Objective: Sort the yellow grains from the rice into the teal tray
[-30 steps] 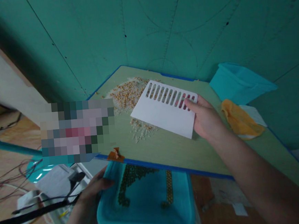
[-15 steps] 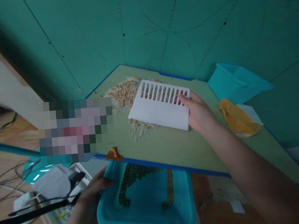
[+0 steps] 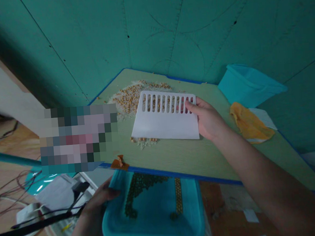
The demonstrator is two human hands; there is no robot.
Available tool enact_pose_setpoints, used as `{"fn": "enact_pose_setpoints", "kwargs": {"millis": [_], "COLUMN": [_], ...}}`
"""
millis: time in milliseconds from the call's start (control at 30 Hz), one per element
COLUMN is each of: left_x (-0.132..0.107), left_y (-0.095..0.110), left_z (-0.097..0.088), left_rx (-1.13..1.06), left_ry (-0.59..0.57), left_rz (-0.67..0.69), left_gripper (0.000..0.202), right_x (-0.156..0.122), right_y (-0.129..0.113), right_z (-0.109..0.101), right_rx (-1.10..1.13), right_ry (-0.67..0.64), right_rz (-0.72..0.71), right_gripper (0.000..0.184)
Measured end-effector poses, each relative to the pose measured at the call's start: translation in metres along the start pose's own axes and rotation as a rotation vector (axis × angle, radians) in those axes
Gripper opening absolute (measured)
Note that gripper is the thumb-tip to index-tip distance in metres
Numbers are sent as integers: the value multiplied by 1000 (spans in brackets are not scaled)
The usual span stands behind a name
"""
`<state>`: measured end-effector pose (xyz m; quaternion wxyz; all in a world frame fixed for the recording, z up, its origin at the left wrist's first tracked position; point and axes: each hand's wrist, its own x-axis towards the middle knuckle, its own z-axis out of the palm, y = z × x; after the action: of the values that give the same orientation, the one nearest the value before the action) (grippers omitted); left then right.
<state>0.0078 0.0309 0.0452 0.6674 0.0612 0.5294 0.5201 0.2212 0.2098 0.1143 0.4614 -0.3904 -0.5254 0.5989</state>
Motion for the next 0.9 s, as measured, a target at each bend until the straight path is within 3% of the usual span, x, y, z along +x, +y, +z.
{"fn": "enact_pose_setpoints", "kwargs": {"millis": [533, 733, 900], "left_x": [-6, -8, -2], "left_y": [3, 1, -2], "left_z": [10, 9, 5], "left_rx": [14, 49, 5], "left_ry": [-49, -2, -34], "left_rz": [33, 27, -14], "left_gripper": [32, 35, 36], "right_x": [-9, -11, -12], "right_y": [4, 4, 6], "right_z": [0, 1, 3], "right_rx": [83, 117, 142], "right_ry": [-21, -24, -25], "right_rz": [50, 54, 61], "right_gripper": [21, 18, 16]}}
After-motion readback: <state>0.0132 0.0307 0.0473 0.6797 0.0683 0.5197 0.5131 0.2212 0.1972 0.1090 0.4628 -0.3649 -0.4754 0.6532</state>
